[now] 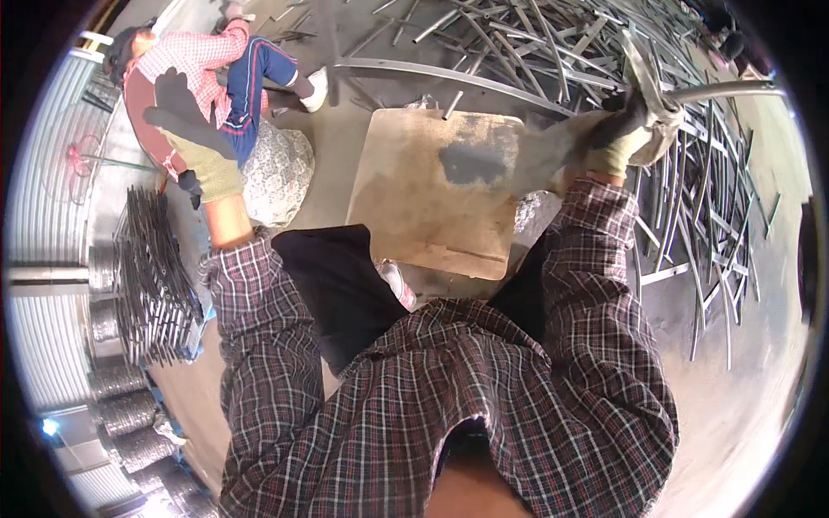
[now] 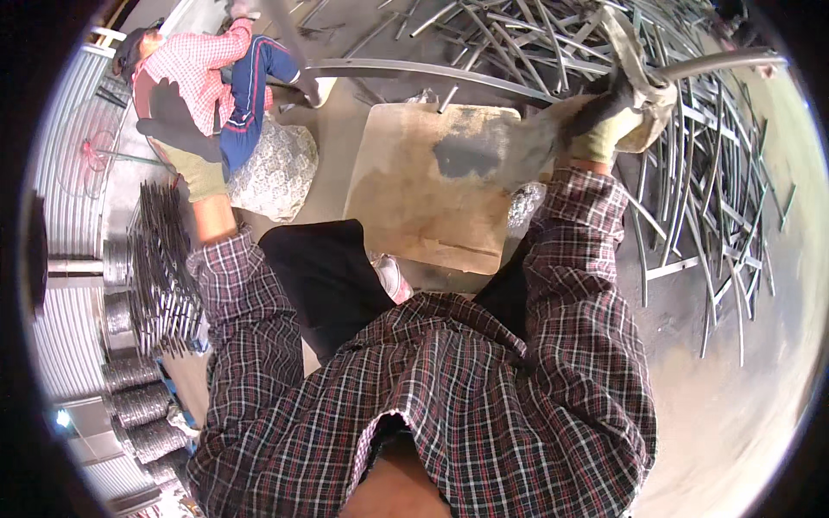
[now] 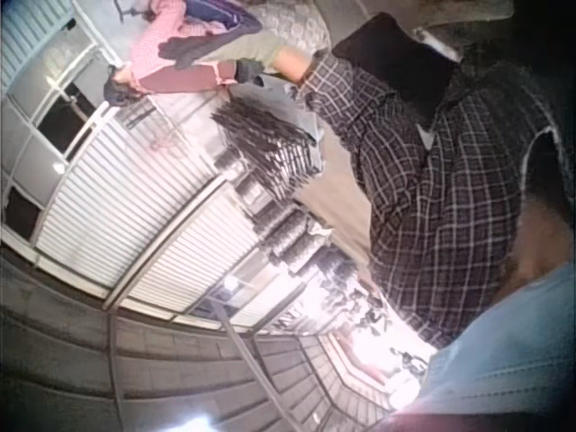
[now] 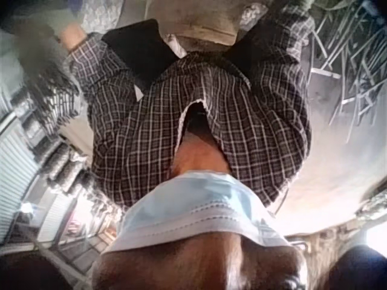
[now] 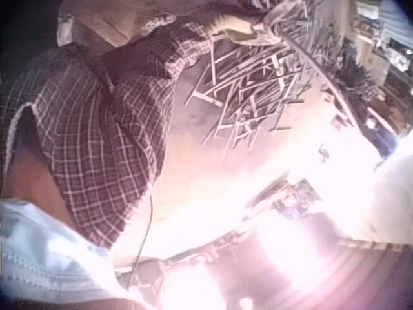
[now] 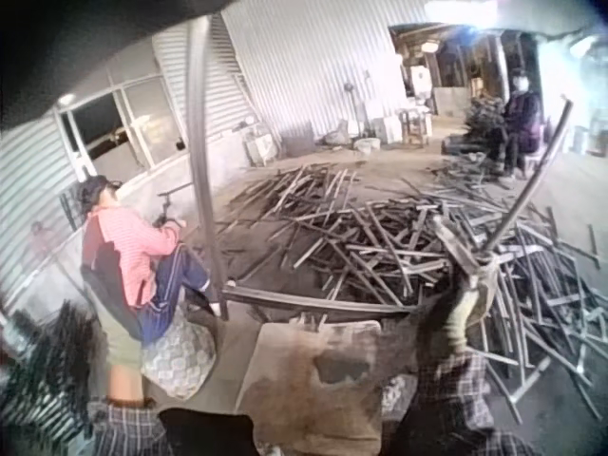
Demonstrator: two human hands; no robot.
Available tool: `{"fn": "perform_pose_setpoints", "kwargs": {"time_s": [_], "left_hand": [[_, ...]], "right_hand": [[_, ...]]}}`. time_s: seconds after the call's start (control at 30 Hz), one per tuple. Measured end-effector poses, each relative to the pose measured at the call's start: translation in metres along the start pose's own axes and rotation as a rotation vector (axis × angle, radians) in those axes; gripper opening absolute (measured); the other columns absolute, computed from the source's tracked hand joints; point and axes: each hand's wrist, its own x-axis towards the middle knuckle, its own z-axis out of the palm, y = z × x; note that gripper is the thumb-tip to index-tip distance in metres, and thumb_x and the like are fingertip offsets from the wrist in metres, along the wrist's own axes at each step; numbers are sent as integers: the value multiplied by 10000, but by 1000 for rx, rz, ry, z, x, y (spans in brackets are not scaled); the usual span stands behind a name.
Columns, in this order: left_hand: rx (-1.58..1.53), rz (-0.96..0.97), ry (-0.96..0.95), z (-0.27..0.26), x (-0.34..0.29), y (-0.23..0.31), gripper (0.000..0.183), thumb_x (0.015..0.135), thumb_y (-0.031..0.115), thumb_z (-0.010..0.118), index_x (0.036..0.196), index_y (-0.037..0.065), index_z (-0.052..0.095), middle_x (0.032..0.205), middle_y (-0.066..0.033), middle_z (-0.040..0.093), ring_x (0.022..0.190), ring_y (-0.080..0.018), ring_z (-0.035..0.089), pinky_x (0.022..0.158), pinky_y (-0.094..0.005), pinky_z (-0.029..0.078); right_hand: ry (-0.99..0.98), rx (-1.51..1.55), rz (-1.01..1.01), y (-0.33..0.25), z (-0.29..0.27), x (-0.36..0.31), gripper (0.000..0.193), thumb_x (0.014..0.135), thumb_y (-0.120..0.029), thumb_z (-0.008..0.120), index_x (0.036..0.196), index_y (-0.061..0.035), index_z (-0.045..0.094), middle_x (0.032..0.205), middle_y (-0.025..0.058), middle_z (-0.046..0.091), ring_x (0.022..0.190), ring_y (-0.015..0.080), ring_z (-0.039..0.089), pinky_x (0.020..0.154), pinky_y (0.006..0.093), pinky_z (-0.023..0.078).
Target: Wiping and cleaning curved metal tubes using a rag at a workbench.
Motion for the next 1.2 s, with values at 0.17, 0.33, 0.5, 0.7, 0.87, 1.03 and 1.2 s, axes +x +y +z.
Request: {"fn": "perform_pose_setpoints", "kwargs": {"time_s": [0.17,0.33,0.5,0.7,0.87,1.03,1.2], "left_hand": [[1074,552,132,41,-8,31,509,973,237,433,1360,-89,378,1347,-199,483,1196,-307,511,975,-376,421],[746,339,-393,43,-19,104,469,955,203,488,1332,-72,440,1267,-172,563,1129,-230,569,945,-343,479],[982,763,182,12,-50,51,441,945,212,539,1291,-59,503,1282,-138,566,1146,-229,567,962,-344,477],[150,119,260,-29,-72,-10,407,1011,345,450,1248,14,449,1069,-77,545,991,-196,513,825,-343,430],[-151,-162,570,-14,-101,-17,320,945,333,606,723,120,517,564,46,375,468,-75,350,441,-247,284],[-461,-99,651,-75,-111,-44,389,926,384,634,684,142,450,580,38,390,469,-98,363,446,-246,279],[-637,-47,540,-77,-102,-39,382,940,453,581,738,148,472,580,25,382,449,-115,349,421,-291,285]], "right_hand": [[-104,-899,-558,20,65,-43,155,962,-106,469,1026,-51,598,982,29,562,858,130,537,730,248,447],[-15,62,75,6,62,-31,225,974,-185,506,922,-8,636,755,6,578,699,122,537,654,279,450],[-276,-460,-239,4,83,-49,177,952,-90,516,1086,-10,602,856,45,573,757,107,542,653,237,437],[-398,-1175,-700,-5,94,-44,119,792,-100,565,862,-52,648,764,129,651,699,302,628,628,385,477],[-743,-1074,-723,-76,165,-80,78,781,-93,581,822,-38,619,734,131,618,682,281,613,624,383,470],[-933,-1122,-862,-102,204,-38,358,959,-324,520,1139,-20,578,974,97,644,797,228,619,689,345,496],[-722,-1450,-1495,-84,236,14,375,915,-219,570,1211,9,535,1065,200,619,991,305,615,903,384,481]]}}
